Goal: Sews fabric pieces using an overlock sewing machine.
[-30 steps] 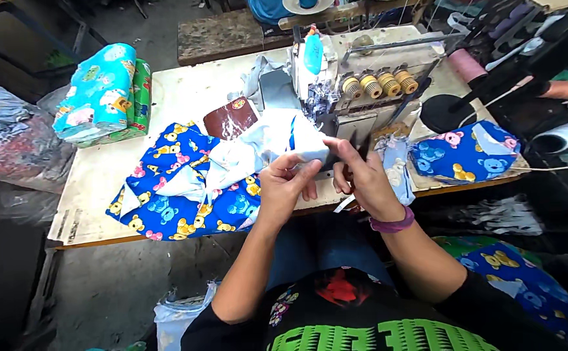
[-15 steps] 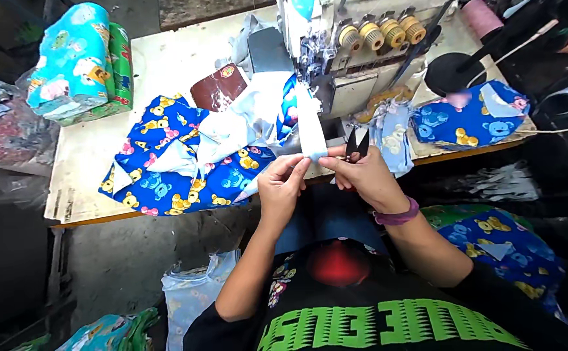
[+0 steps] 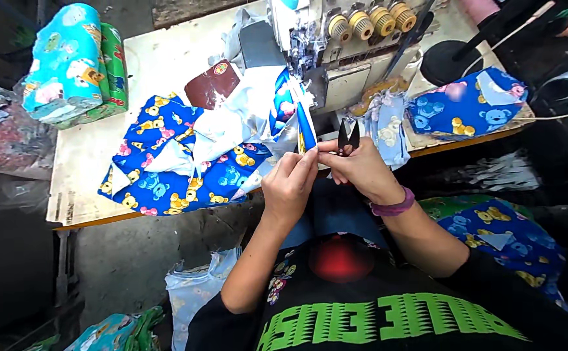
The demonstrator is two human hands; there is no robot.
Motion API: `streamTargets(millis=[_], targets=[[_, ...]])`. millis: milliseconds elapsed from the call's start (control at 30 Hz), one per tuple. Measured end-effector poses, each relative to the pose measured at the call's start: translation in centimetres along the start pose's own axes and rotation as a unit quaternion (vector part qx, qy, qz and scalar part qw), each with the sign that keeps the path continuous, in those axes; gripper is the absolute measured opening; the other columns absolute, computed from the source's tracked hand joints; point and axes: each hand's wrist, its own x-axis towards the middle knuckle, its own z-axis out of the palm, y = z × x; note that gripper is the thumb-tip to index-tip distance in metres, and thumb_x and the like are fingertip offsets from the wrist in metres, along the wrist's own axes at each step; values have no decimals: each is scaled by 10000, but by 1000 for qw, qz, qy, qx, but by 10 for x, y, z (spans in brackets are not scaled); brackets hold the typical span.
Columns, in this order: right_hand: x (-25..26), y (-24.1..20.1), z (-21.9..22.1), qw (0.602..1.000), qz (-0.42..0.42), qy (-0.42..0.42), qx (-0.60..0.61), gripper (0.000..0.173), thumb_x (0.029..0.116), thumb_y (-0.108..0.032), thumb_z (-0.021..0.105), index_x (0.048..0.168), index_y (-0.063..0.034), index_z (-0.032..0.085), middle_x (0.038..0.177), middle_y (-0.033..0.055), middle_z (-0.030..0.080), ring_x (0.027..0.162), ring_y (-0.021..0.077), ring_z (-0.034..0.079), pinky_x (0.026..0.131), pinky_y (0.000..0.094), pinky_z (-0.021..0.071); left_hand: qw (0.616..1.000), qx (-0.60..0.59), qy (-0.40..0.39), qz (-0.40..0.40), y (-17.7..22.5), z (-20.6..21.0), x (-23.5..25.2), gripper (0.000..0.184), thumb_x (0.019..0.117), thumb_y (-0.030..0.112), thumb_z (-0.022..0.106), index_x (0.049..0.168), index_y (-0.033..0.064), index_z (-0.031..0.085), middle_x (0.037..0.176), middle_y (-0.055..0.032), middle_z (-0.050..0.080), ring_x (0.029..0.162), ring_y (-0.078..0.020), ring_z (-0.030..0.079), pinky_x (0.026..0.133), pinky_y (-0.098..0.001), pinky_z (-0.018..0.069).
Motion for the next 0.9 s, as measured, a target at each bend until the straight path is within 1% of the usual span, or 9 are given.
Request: streamTargets(millis=[167,267,400,500,600,667,733,833,900], targets=[[3,5,4,992,33,4,119,126,984,-90,612,1021,-71,731,503,-75,493,379,-4,414,395,158,406,998,45,-9,51,-6,8,-4,125,904,6,709,1006,-33,770,806,-148,678,698,-219,665,619,-275,545],[6,3,14,992,3,66,107,86,960,-65,692,1029,-60,742,538,-59,563,378,-6,431,380,152,406,995,-87,-30,-44,-6,16,-11,113,903,-27,693,976,-58,775,934,-163,767,821,-183,757,750,-268,608],[5,-15,4,992,-96,56,-51,135,947,-72,714,1078,-46,732,716,-82,664,467,-53,486,440,120,438,787,-437,-38,-434,-3,2,16,198,1041,94,555,998,61,745,681,73,665,522,22,563,510,-142,490],[11,-21,-5,982,-146,9,-117,133,959,-119,700,1064,-43,731,729,-80,653,495,-65,489,459,117,434,712,-524,-93,-458,-13,1,49,218,1045,146,546,972,99,746,744,73,646,572,26,514,544,-141,450],[27,-31,-18,953,-234,46,-184,207,1014,-146,642,1164,-19,707,970,-5,705,608,-54,531,527,119,456,777,-520,-43,-353,-29,-4,87,171,1007,72,582,1052,61,746,1041,-1,760,932,-69,707,873,-260,579],[42,-39,-27,925,-280,95,-240,231,1022,-137,634,1184,4,719,1026,53,704,658,-34,559,559,117,465,833,-474,8,-284,-40,-14,107,198,1021,57,572,1166,13,700,1091,-32,770,1043,-129,723,964,-320,573],[60,-40,-29,900,-308,93,-294,228,1003,-119,647,1165,19,731,995,98,712,711,23,605,632,148,506,833,-470,49,-289,-44,-21,120,219,1039,37,531,1218,-5,650,1055,-40,780,1014,-144,741,950,-321,585],[93,-26,-17,867,-340,60,-360,291,951,-131,709,1202,16,717,923,139,702,699,199,639,616,329,539,759,-519,83,-384,-45,-19,129,186,1068,30,460,1097,42,643,933,-51,769,862,-146,757,842,-303,622],[106,-12,-13,857,-339,68,-383,227,932,-105,722,1125,13,742,940,164,714,768,283,700,664,420,576,759,-504,108,-398,-48,-12,128,193,1056,15,486,1041,52,675,917,-37,774,839,-129,758,821,-287,628]])
